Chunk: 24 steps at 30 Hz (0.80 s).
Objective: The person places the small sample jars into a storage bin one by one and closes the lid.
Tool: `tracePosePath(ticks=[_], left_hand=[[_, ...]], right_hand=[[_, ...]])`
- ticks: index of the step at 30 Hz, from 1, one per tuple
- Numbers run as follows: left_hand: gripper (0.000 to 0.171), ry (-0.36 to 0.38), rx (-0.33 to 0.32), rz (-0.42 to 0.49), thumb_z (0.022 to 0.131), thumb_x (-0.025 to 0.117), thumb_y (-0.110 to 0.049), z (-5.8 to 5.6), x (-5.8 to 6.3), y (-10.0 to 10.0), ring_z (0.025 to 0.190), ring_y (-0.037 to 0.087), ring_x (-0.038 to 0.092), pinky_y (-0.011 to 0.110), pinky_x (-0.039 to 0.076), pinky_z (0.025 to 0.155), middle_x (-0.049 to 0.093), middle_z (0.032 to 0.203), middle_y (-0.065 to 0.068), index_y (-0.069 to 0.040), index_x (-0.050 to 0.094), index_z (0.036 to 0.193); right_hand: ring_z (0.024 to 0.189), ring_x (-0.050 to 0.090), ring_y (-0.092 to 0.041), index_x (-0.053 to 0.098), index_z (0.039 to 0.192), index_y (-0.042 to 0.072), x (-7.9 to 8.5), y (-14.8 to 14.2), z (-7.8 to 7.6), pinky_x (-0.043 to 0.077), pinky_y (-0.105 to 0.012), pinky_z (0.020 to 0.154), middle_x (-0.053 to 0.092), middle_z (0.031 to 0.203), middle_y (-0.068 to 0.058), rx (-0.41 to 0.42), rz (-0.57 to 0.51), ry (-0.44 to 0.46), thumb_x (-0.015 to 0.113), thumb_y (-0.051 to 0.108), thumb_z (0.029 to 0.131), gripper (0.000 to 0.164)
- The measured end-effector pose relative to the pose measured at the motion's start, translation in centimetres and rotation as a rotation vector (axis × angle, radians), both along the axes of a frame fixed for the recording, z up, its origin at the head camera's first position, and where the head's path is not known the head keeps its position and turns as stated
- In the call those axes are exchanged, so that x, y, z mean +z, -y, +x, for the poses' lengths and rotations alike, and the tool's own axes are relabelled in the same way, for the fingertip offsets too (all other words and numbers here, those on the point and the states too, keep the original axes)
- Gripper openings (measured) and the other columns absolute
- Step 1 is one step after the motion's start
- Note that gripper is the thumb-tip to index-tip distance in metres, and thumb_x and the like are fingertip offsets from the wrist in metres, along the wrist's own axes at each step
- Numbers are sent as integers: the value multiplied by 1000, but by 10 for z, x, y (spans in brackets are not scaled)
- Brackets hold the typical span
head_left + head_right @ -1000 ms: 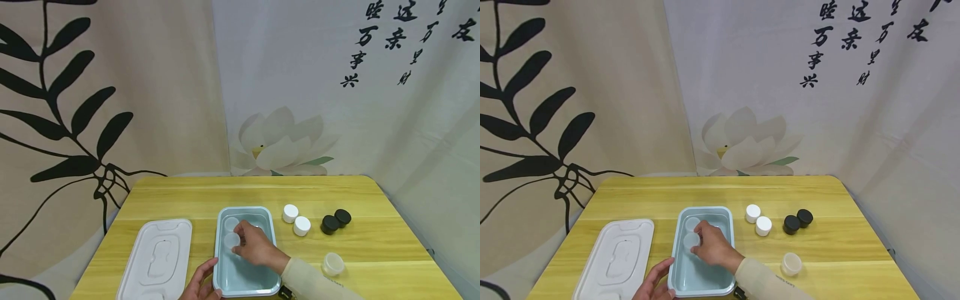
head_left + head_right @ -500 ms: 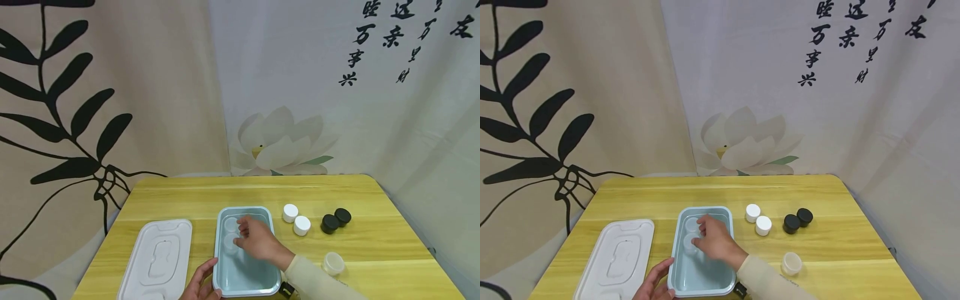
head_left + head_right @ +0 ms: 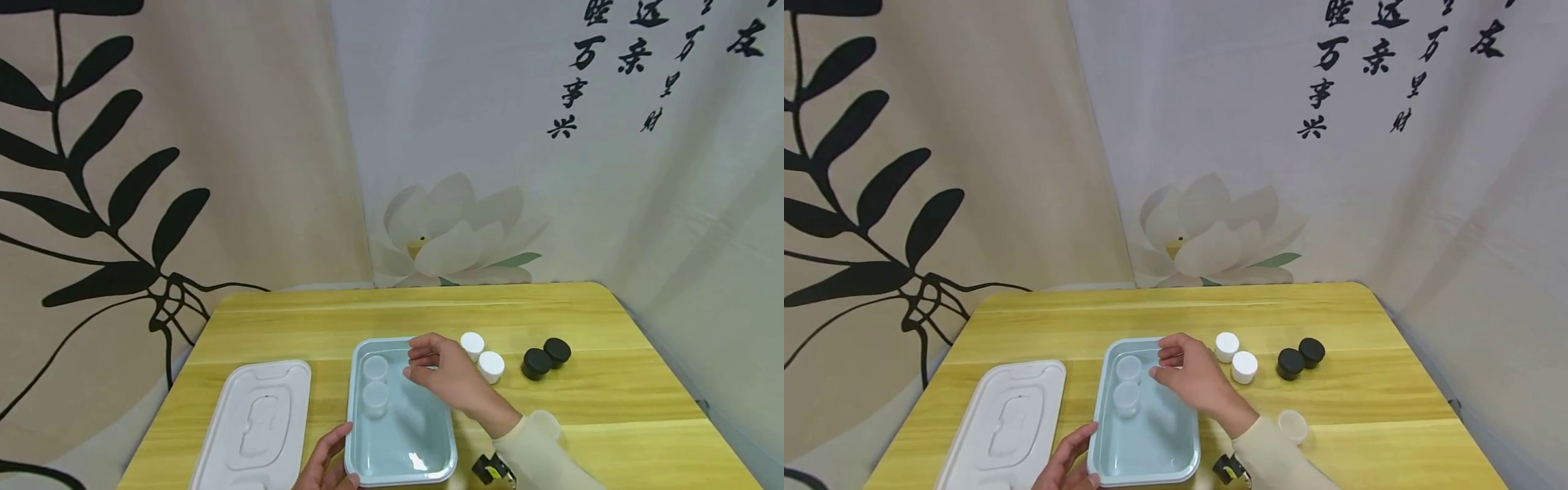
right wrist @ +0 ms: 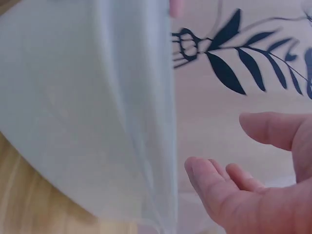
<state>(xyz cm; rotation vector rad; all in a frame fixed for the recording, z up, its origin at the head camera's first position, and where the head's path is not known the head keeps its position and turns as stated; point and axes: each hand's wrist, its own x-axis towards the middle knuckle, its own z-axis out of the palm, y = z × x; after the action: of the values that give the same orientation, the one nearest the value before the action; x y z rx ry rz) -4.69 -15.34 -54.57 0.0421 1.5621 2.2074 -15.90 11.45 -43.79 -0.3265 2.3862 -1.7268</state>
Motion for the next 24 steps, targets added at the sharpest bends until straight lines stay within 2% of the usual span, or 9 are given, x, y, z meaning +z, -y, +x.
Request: tracePosePath(ticks=[4, 8, 11, 19, 24], left_hand=[[84, -7, -5, -4, 96, 69, -13, 0, 0, 1, 136, 16, 55, 45, 58, 100, -3, 169, 33, -8, 20, 165], [79, 1, -10, 5, 96, 69, -14, 0, 0, 2, 135, 15, 56, 44, 58, 100, -4, 169, 34, -14, 28, 164], [79, 20, -14, 16, 96, 69, -14, -1, 1, 2, 136, 14, 56, 44, 58, 101, -5, 170, 32, -16, 29, 164], [90, 16, 6, -9, 96, 68, -12, 1, 5, 1, 137, 19, 54, 45, 58, 101, -3, 170, 33, -3, 12, 166], [90, 36, 8, -7, 97, 68, -11, 1, 8, -1, 138, 23, 54, 48, 58, 101, -3, 170, 33, -3, 12, 166]], right_hand=[[115, 68, -26, 62, 136, 0, 10, -21, 7, 61, -32, 91, 67, 130, -17, -45, -52, 39, 77, 15, 96, 45], [115, 68, -24, 65, 133, 2, 12, -46, 12, 60, -30, 91, 67, 130, -16, -90, -51, 62, 77, 15, 97, 40], [114, 69, -22, 65, 132, 2, 9, -68, 18, 60, -27, 90, 68, 128, -15, -118, -49, 71, 77, 16, 97, 39], [112, 69, -14, 60, 139, -4, -3, -120, 33, 59, -25, 92, 65, 136, -21, -184, -58, 97, 75, 19, 99, 48], [112, 69, -7, 57, 143, -4, -16, -148, 46, 59, -24, 93, 68, 133, -13, -261, -38, 106, 75, 18, 100, 51]])
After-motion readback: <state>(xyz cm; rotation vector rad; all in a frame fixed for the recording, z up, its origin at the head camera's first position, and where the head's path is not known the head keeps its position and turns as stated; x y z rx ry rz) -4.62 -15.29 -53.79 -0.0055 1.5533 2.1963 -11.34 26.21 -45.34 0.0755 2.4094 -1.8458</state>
